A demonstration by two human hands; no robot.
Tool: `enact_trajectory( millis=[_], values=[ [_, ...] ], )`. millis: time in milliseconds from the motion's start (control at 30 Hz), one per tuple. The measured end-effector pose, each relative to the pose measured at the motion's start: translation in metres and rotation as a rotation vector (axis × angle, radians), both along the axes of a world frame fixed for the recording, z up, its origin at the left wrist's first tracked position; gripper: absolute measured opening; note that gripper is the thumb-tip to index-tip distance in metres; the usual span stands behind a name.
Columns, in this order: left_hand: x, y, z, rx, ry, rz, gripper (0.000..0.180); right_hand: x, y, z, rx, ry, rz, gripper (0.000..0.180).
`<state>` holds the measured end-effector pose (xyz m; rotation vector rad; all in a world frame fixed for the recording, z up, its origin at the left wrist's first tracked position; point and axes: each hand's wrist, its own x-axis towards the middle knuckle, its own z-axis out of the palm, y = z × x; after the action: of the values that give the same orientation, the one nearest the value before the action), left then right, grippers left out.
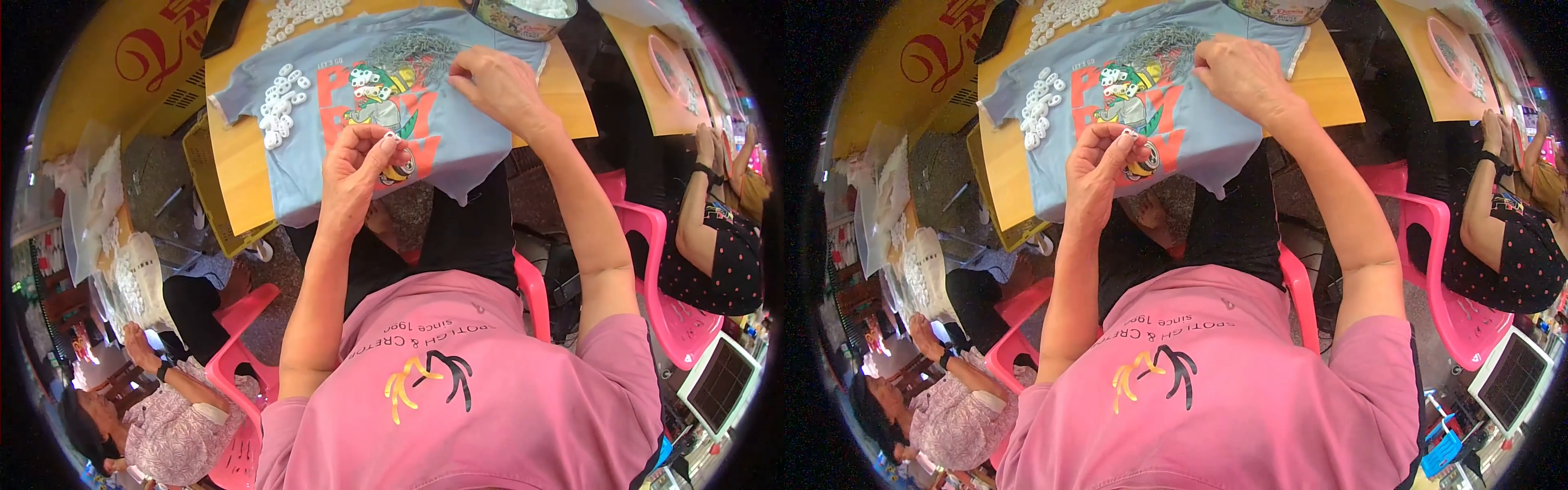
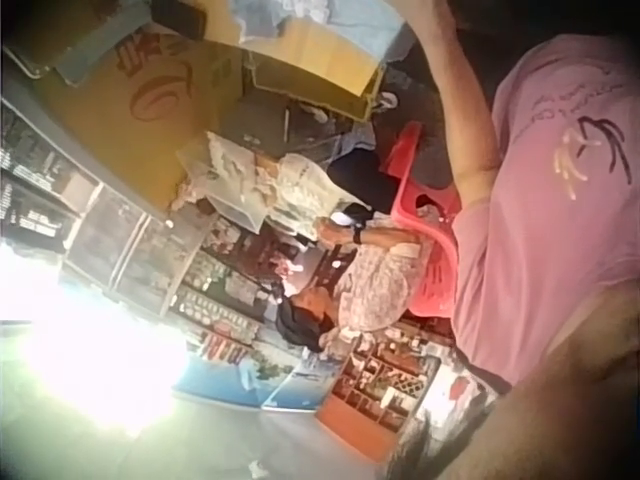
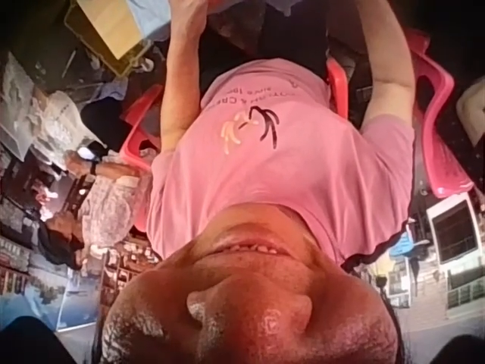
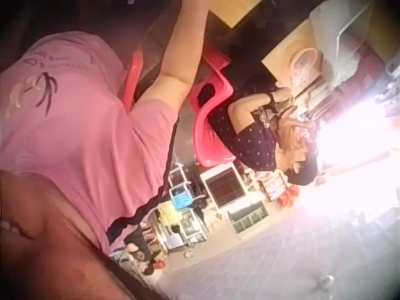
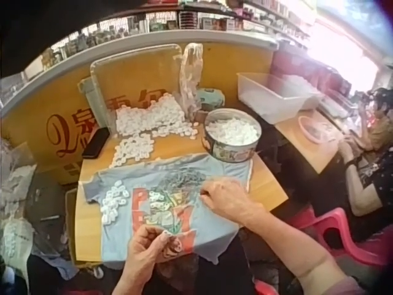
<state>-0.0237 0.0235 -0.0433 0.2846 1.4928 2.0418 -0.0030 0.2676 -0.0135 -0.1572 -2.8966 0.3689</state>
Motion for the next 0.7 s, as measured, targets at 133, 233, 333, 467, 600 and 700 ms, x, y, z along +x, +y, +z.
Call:
enact_trajectory(
  millis=[133,233,333,467,600,700],
  values=[
    [0.000,0.000,0.001,-0.004,0.015,0.003,0.015,-0.007,-0.001,0.001,0.014,-0.049,0.017,0.017],
    [-0.001,0.000,0.000,-0.029,0.031,0.000,0.015,-0.012,0.002,0.004,0.035,-0.087,0.046,0.017],
    [-0.001,0.001,0.000,-0.007,0.002,0.009,0.015,-0.013,0.009,0.004,-0.043,-0.085,0.055,0.016],
    [-0.002,0.002,0.002,0.026,-0.011,0.013,0.015,-0.006,0.011,0.003,-0.500,-0.001,0.071,0.017],
    [-0.004,0.004,0.003,0.055,-0.063,0.035,0.016,0.006,0.003,0.003,-0.891,-0.108,0.029,0.022],
    [-0.002,0.006,0.006,0.055,-0.071,0.053,0.016,0.016,-0.006,-0.003,-1.295,-0.017,0.028,0.026]
  ],
)
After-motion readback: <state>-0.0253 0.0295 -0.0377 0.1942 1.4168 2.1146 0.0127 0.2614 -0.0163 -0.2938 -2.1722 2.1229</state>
